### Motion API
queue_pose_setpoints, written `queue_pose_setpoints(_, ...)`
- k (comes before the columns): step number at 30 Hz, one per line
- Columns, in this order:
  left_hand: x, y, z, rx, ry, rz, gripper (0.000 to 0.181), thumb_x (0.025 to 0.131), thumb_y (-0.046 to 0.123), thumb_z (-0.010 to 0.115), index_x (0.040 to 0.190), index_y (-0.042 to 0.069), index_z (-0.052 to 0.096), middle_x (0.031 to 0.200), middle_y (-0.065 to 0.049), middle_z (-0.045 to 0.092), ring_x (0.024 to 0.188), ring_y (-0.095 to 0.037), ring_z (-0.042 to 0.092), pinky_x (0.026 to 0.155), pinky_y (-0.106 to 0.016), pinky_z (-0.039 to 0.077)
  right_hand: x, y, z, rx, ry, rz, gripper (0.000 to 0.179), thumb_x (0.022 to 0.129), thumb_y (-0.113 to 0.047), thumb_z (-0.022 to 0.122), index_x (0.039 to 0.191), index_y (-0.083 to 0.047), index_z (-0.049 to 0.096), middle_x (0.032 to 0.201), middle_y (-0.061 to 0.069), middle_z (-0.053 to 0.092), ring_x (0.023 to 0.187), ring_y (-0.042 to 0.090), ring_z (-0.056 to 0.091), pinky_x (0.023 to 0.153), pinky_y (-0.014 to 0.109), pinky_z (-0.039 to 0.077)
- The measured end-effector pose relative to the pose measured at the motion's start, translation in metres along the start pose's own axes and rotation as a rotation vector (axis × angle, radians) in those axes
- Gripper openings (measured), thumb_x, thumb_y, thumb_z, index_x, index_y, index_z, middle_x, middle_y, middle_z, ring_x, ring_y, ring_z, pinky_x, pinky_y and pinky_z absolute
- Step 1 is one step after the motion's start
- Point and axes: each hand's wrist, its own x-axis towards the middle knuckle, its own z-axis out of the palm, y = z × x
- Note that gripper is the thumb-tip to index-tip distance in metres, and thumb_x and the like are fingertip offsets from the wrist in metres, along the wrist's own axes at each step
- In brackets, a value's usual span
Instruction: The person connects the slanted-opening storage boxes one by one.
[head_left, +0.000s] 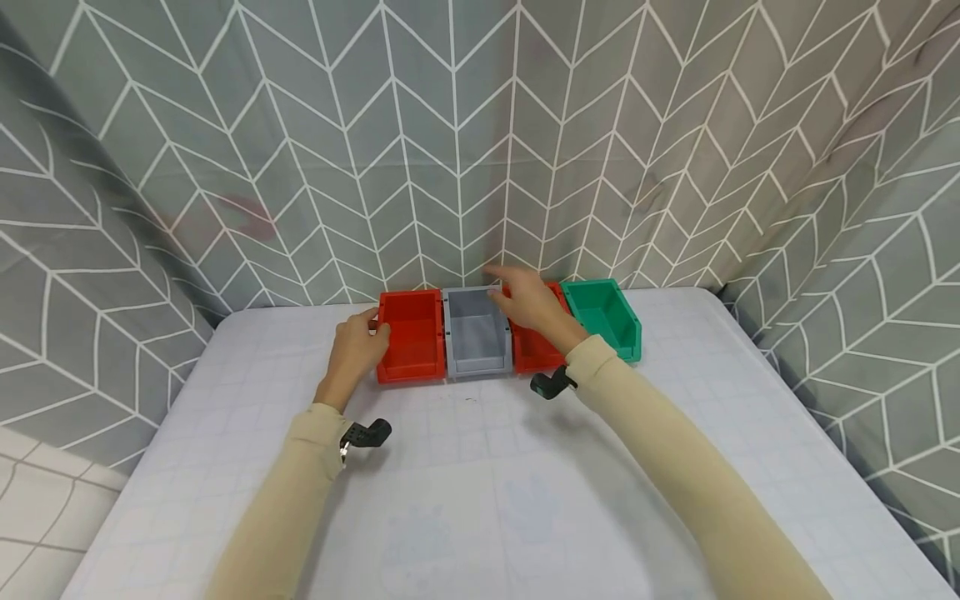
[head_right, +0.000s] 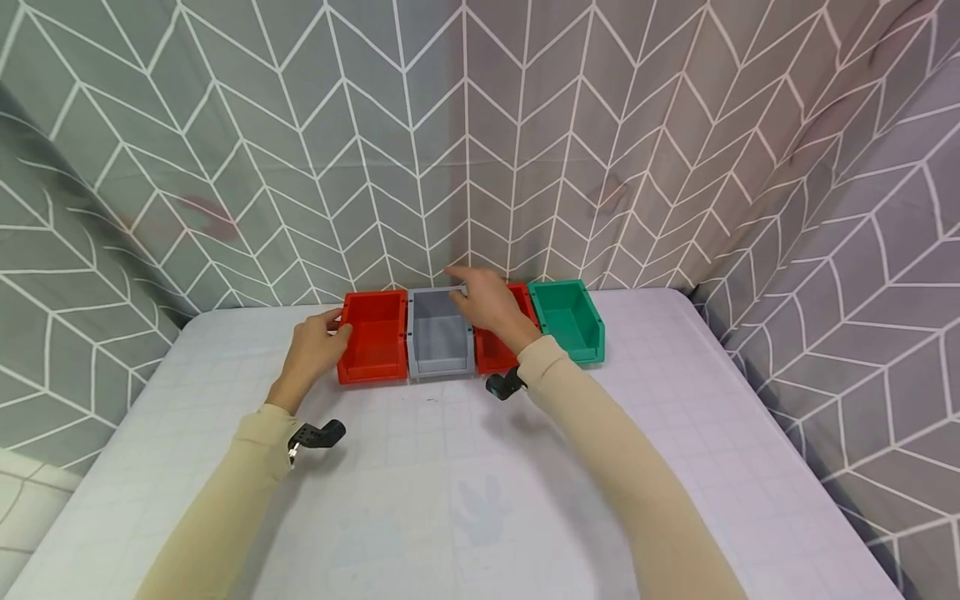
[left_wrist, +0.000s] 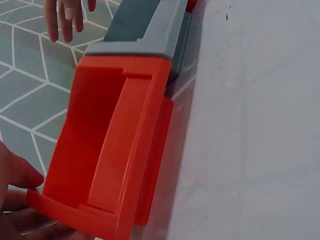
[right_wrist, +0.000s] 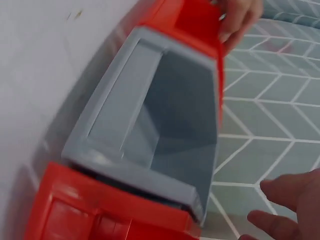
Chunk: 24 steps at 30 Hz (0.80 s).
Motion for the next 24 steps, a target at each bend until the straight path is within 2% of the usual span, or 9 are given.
queue_pose_setpoints(2, 0.002, -0.002, 0.0, 0.0, 0.002, -0.005, 0.052, 0.107, 0.023, 0.051, 0.147, -0.009, 0.051, 0.124, -0.031, 0.065, 0.102, -0.042, 0.065, 0.088, -0.052, 0.059, 0.006, 0.0, 0.002, -0.043, -0.034, -0.013, 0.046, 0.103, -0.011, 0.065, 0.147, -0.001, 0.057, 0.135, 0.017, 0.065, 0.099, 0.033, 0.068, 0.089, 0.041, 0.056)
queue_pose_setpoints(4, 0.003, -0.004, 0.001, 0.001, -0.005, -0.013, 0.05, 0.108, 0.026, 0.051, 0.142, -0.01, 0.057, 0.116, -0.029, 0.068, 0.097, -0.04, 0.065, 0.084, -0.049, 0.06, 0.012, 0.0, 0.005, -0.09, -0.059, -0.032, 0.046, 0.103, -0.011, 0.064, 0.147, -0.002, 0.057, 0.14, 0.016, 0.063, 0.118, 0.032, 0.064, 0.101, 0.042, 0.052)
queue_pose_setpoints(6, 0.003, -0.007, 0.001, 0.007, -0.01, -0.025, 0.048, 0.109, 0.03, 0.052, 0.133, -0.01, 0.064, 0.105, -0.025, 0.071, 0.09, -0.036, 0.064, 0.077, -0.044, 0.059, 0.017, 0.0, 0.007, -0.107, -0.078, -0.042, 0.046, 0.103, -0.011, 0.064, 0.148, -0.003, 0.057, 0.141, 0.015, 0.062, 0.123, 0.032, 0.063, 0.104, 0.042, 0.051)
queue_pose_setpoints(11, 0.003, -0.012, 0.002, 0.029, -0.012, -0.061, 0.046, 0.108, 0.032, 0.049, 0.111, -0.007, 0.073, 0.086, -0.018, 0.067, 0.079, -0.031, 0.06, 0.063, -0.034, 0.051, 0.026, 0.0, 0.013, -0.111, -0.105, -0.04, 0.045, 0.103, -0.007, 0.062, 0.147, -0.003, 0.058, 0.139, 0.016, 0.064, 0.126, 0.032, 0.061, 0.105, 0.043, 0.049)
queue_pose_setpoints(16, 0.001, -0.014, 0.005, 0.032, -0.022, -0.097, 0.044, 0.105, 0.031, 0.052, 0.106, -0.008, 0.073, 0.083, -0.016, 0.067, 0.077, -0.03, 0.061, 0.06, -0.032, 0.051, 0.033, 0.005, 0.017, -0.123, -0.13, -0.02, 0.043, 0.104, -0.005, 0.057, 0.147, -0.003, 0.059, 0.138, 0.016, 0.065, 0.123, 0.032, 0.062, 0.104, 0.042, 0.05)
queue_pose_setpoints(21, -0.001, -0.015, 0.011, 0.037, 0.003, -0.085, 0.036, 0.102, 0.024, 0.051, 0.091, -0.004, 0.071, 0.076, -0.015, 0.064, 0.072, -0.029, 0.058, 0.056, -0.032, 0.047, 0.035, 0.012, 0.02, -0.166, -0.16, 0.017, 0.043, 0.106, -0.009, 0.057, 0.149, -0.006, 0.058, 0.14, 0.014, 0.064, 0.124, 0.032, 0.061, 0.104, 0.042, 0.05)
queue_pose_setpoints(24, -0.002, -0.017, 0.016, 0.02, 0.011, -0.083, 0.035, 0.102, 0.023, 0.049, 0.095, -0.003, 0.071, 0.078, -0.014, 0.065, 0.071, -0.027, 0.057, 0.055, -0.031, 0.046, 0.033, 0.015, 0.022, -0.194, -0.185, 0.041, 0.043, 0.106, -0.011, 0.059, 0.149, -0.007, 0.058, 0.14, 0.015, 0.063, 0.124, 0.033, 0.061, 0.105, 0.044, 0.049)
